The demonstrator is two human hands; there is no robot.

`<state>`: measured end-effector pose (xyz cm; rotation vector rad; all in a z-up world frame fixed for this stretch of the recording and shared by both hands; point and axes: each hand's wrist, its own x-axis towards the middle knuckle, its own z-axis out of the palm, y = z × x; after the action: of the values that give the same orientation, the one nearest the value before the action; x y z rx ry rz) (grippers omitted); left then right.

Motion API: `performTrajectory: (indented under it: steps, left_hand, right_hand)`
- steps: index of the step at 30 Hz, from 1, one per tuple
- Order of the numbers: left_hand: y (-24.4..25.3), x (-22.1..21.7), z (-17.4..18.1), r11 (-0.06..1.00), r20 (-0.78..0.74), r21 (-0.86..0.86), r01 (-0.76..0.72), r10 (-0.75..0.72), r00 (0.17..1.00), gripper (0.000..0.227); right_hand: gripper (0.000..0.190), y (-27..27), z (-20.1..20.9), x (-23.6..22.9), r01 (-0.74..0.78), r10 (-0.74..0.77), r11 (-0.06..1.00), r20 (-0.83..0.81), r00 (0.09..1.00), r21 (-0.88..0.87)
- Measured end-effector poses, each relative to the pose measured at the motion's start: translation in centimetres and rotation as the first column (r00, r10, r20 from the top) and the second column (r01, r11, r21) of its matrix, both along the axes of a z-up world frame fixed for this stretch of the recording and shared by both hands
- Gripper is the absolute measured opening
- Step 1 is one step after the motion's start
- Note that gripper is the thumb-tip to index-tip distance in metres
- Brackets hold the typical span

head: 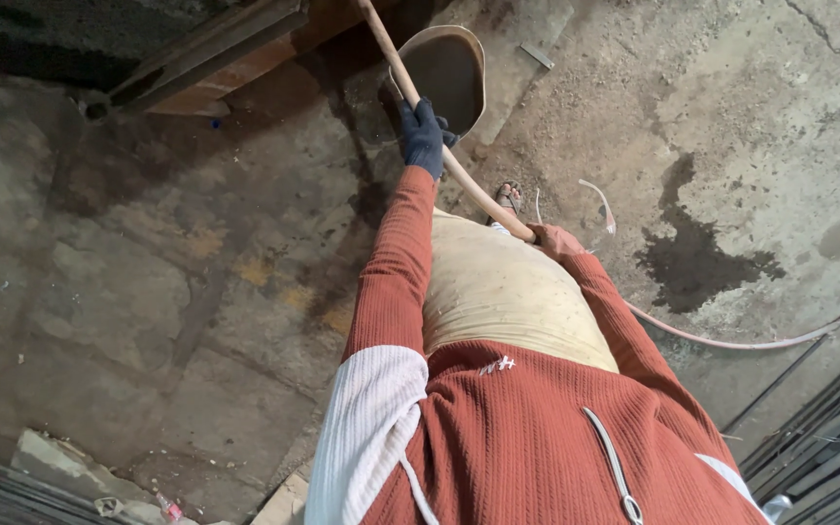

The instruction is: Probing and maintaining the interior of an industrial evaporative cooler using a wooden stick and water hose.

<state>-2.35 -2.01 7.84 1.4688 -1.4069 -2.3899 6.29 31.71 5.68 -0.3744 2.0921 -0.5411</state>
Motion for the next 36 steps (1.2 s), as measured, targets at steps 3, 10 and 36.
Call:
performTrajectory:
  steps: [3, 10, 36]
  left_hand:
    - [0.0, 0.3, 0.1, 1.0, -0.03, 0.021, -0.021, 0.022, 0.999, 0.046]
    - [0.1, 0.4, -1.5, 0.998, -0.033, 0.022, -0.055, 0.055, 0.998, 0.05]
    - [0.8, -0.6, -7.8, 0.994, -0.006, -0.047, -0.095, 0.095, 0.995, 0.035]
  right_hand:
    - [0.047, -0.4, 1.2, -0.2, 0.011, -0.011, 1.0, 0.009, 1.0, 0.012]
    - [0.046, 0.2, 0.0, -0.1, -0.003, 0.003, 1.0, 0.002, 1.0, 0.002]
    - [0.049, -1.1, 3.3, -1.4, 0.008, -0.006, 0.998, 0.031, 0.999, -0.068]
